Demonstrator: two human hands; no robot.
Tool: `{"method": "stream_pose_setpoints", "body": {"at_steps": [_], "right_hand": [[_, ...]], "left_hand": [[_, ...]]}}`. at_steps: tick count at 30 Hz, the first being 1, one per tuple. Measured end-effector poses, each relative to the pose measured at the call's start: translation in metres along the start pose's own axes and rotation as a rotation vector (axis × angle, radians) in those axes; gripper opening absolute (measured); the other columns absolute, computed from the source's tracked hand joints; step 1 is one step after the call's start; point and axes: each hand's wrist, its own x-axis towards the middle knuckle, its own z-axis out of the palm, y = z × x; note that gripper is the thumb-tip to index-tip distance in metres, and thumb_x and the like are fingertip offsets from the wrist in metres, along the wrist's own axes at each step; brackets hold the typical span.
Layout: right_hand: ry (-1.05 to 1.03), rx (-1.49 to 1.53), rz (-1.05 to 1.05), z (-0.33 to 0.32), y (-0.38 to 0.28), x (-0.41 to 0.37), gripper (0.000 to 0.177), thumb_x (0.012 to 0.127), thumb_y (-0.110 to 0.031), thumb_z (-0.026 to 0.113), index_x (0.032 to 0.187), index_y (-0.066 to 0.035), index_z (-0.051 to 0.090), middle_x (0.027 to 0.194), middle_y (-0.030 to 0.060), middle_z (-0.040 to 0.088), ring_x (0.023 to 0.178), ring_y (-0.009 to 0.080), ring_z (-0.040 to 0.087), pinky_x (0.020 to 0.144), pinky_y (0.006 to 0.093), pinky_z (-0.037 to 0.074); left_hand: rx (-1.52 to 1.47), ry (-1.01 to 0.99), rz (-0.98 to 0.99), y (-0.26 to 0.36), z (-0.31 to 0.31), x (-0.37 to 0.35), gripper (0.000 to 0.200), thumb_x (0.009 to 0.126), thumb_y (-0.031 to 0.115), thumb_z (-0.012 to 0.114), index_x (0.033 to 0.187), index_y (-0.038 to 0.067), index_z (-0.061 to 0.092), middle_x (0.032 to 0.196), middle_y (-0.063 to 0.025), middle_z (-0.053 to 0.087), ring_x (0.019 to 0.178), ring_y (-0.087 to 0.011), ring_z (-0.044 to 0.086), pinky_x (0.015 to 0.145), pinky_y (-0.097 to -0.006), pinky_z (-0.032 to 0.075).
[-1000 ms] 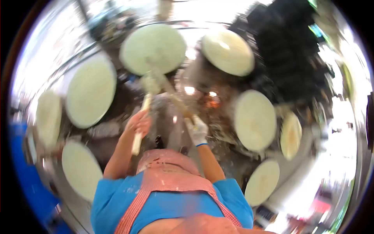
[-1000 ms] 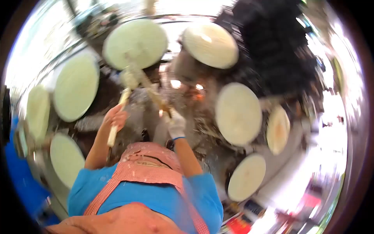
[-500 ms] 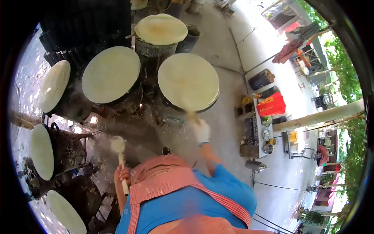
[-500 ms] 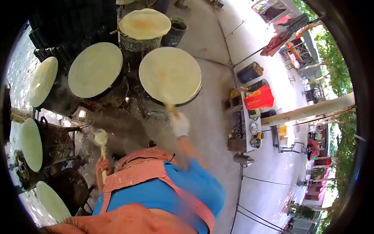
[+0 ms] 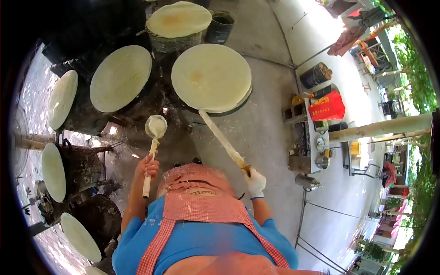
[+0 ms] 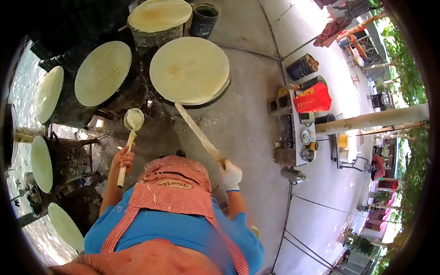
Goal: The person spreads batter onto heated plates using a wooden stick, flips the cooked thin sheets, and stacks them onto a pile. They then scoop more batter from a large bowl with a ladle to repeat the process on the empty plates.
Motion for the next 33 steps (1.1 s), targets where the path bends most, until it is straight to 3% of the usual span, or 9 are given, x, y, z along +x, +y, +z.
{"method": "stream_pose_setpoints", "body": {"at_steps": [7,9,10,11,13,16,17,22,33], "right_hand": [[-0.072,-0.209,-0.344,0.031,-0.065,0.121,0.029,0.072,-0.03,0.063,0.094,-0.011,0.061,0.065,0.01,0.061,0.056,0.0271,0.06,0.052,0.0375,0.047],[0.031,-0.214,-0.48,0.032,-0.088,0.168,0.037,0.07,-0.032,0.066,0.099,-0.01,0.057,0.082,0.0111,0.062,0.069,0.0264,0.063,0.057,0.0402,0.048],[0.052,-0.216,-0.541,0.03,-0.098,0.183,0.041,0.069,-0.033,0.067,0.101,-0.01,0.055,0.09,0.0117,0.062,0.075,0.0261,0.064,0.06,0.0415,0.049],[0.042,-0.199,-0.598,0.024,-0.11,0.198,0.041,0.069,-0.031,0.068,0.102,-0.01,0.055,0.096,0.0121,0.061,0.077,0.0264,0.064,0.062,0.0412,0.05],[0.022,-0.131,-0.729,0.02,-0.126,0.226,0.039,0.071,-0.029,0.065,0.103,-0.009,0.054,0.108,0.0142,0.057,0.082,0.0295,0.063,0.066,0.0425,0.051],[-0.291,-0.289,-0.724,0.037,-0.124,0.266,0.046,0.071,-0.031,0.064,0.112,-0.013,0.053,0.113,0.0154,0.054,0.084,0.0318,0.063,0.071,0.0455,0.049],[-0.312,-0.315,-0.749,0.017,-0.138,0.268,0.037,0.073,-0.028,0.06,0.105,-0.009,0.056,0.105,0.0172,0.058,0.082,0.0333,0.062,0.071,0.0463,0.05],[-0.209,-0.255,-0.876,0.008,-0.148,0.311,0.017,0.072,-0.015,0.051,0.081,-0.005,0.062,0.079,0.0177,0.063,0.077,0.0345,0.063,0.068,0.0458,0.05],[0.033,-0.144,-0.668,-0.084,-0.163,0.432,0.024,0.081,-0.031,0.054,0.085,-0.008,0.06,0.086,0.0166,0.064,0.081,0.0351,0.062,0.07,0.0463,0.049]], "left_hand": [[0.155,0.097,0.033,0.027,-0.057,-0.025,0.03,0.094,0.031,0.043,0.072,0.011,0.046,0.049,0.0003,0.033,0.039,-0.0106,0.03,0.036,-0.0248,0.027],[0.143,0.05,0.04,0.033,-0.076,-0.034,0.029,0.093,0.031,0.045,0.073,0.011,0.051,0.049,0.0001,0.033,0.04,-0.0104,0.033,0.035,-0.0244,0.029],[0.059,-0.069,-0.086,0.05,-0.105,-0.041,0.027,0.094,0.028,0.045,0.113,0.015,0.058,0.054,0.0015,0.035,0.046,-0.0098,0.036,0.04,-0.0245,0.033],[-0.02,0.004,-0.023,0.041,-0.105,-0.051,0.028,0.094,0.027,0.044,0.113,0.014,0.059,0.054,0.0021,0.034,0.045,-0.0096,0.034,0.04,-0.0241,0.032],[-0.054,0.063,0.042,0.033,-0.111,-0.065,0.024,0.094,0.028,0.044,0.107,0.013,0.058,0.054,0.0021,0.034,0.044,-0.0097,0.034,0.039,-0.0241,0.031],[-0.068,0.096,0.105,0.03,-0.123,-0.081,0.02,0.094,0.029,0.044,0.097,0.013,0.056,0.053,0.002,0.033,0.043,-0.0099,0.032,0.039,-0.024,0.03],[-0.074,0.102,0.122,0.03,-0.126,-0.086,0.02,0.094,0.029,0.044,0.094,0.013,0.055,0.052,0.002,0.033,0.043,-0.0099,0.032,0.038,-0.024,0.03],[-0.135,0.101,0.195,0.026,-0.135,-0.091,0.026,0.093,0.031,0.044,0.077,0.012,0.052,0.051,0.002,0.031,0.041,-0.0102,0.03,0.037,-0.0238,0.029],[-0.377,-0.134,0.288,-0.054,-0.061,-0.047,0.04,0.094,0.034,0.045,0.063,0.011,0.037,0.051,0.0001,0.034,0.042,-0.0104,0.029,0.043,-0.0247,0.034]]}}
